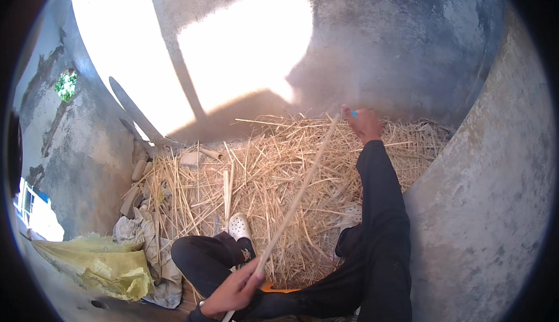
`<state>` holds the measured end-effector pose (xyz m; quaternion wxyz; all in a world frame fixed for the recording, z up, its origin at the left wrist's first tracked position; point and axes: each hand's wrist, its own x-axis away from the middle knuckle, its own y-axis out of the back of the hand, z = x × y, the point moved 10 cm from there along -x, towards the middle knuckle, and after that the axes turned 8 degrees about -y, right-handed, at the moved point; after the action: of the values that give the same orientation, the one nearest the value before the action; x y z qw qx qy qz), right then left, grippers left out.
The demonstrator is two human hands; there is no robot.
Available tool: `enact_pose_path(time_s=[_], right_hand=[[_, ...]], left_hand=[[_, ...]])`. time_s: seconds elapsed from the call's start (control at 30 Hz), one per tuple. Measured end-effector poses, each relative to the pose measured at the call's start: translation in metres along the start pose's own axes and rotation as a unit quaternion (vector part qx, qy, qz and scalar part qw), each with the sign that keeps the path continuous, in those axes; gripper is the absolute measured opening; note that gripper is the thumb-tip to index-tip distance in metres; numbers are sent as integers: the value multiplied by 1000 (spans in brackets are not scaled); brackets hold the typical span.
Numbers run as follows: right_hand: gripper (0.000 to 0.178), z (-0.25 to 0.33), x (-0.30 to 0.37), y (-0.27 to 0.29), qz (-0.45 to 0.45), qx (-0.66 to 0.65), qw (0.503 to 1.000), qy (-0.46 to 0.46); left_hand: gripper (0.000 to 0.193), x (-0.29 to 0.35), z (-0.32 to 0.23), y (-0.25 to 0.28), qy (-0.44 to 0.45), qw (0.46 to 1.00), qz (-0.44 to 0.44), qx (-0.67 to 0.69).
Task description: The person sits on a straw-covered floor and uses a blue utility knife to shave the surface of a long bamboo pole. They hold the pole with their left hand and scrape along its length with the knife in their right hand, creating wood shavings.
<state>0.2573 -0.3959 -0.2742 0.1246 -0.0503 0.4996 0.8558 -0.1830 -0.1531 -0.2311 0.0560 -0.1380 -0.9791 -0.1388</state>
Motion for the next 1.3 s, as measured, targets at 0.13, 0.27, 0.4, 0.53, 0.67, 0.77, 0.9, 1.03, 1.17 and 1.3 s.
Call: enact_pose_path(time_s=[0.13,0.27,0.4,0.53,0.67,0.77,0.9,1.03,1.17,1.3], right_hand=[[90,-70,-17,-17,-20,-32,991,-127],[88,-80,-10,-44,9,-65,988,-139],[83,-7,30,-16,98,-119,988,-13],[75,83,108,8,127,-189,964,140],[68,151,194,29,127,-168,927,309],[66,191,262,47,102,-179,883,422],[67,199,294,47,59,-194,867,454],[69,203,288,48,19,-156,868,471],[70,199,282,50,-13,-133,874,467],[71,157,198,23,20,12,974,225]], left_hand=[[43,22,32,-21,87,993,39,71],[45,-5,37,13,99,956,-46,272],[46,-16,33,36,56,948,-94,300],[46,-18,37,43,55,958,-112,259],[45,-20,34,46,39,955,-107,274],[46,-21,28,51,19,928,-106,356],[47,-22,33,45,18,908,-94,408],[48,-29,41,42,6,888,-75,454],[49,-34,38,41,22,898,-70,434],[47,-29,44,24,62,911,-65,403]])
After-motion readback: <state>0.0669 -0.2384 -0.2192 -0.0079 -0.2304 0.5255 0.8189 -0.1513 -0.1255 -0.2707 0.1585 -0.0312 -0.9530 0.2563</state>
